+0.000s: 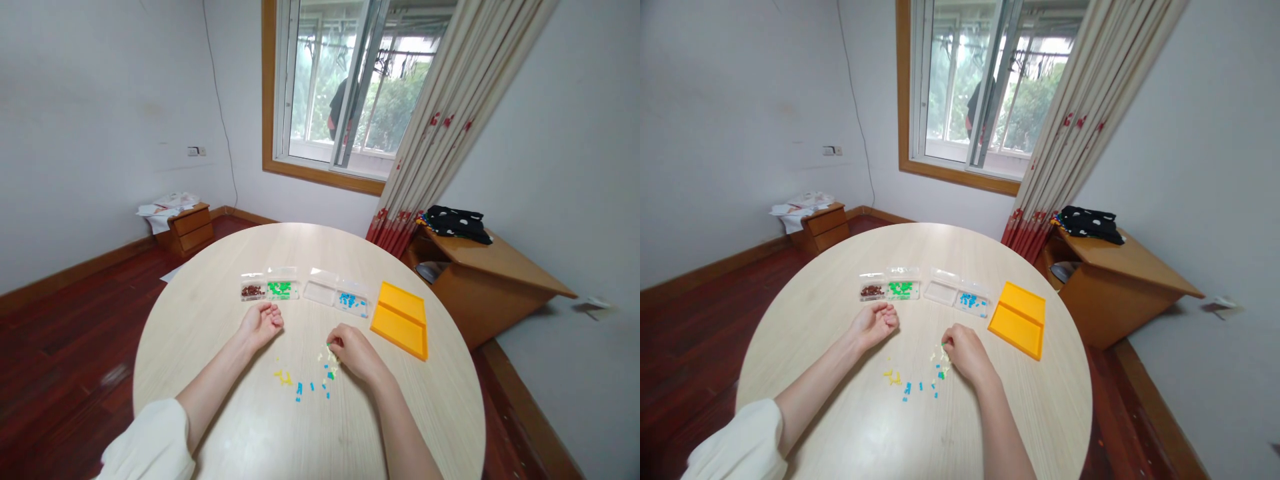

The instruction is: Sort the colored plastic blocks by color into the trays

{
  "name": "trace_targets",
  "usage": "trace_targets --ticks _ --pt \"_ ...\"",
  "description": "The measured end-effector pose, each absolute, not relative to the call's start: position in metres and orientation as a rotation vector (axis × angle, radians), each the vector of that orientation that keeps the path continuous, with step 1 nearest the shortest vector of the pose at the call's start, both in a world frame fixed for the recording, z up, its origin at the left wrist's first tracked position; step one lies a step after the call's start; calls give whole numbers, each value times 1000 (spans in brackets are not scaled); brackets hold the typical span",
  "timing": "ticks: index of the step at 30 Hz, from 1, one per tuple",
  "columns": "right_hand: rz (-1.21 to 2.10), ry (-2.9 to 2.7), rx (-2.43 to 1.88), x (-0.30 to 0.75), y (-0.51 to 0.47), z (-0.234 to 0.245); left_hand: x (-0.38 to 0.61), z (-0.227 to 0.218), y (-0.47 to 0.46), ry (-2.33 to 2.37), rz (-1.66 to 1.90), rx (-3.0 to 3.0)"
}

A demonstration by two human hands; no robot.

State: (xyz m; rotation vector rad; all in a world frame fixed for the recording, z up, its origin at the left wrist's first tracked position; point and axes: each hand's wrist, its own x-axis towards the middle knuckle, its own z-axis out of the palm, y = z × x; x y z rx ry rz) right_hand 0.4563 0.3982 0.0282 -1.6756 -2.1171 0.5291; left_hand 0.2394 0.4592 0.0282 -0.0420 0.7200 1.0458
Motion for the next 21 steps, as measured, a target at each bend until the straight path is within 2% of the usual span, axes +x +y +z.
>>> trace_targets --ticks 6,13,17,21 --pt "442 -1961 -1456 447 399 38 251 27 448 707 817 89" --pt "490 -1900 -1263 427 394 42 264 22 432 551 605 154" --pt "624 -1923 -1326 440 389 51 265 21 433 650 651 143" --pt "906 -2133 -1426 459 381 53 261 21 439 720 758 100"
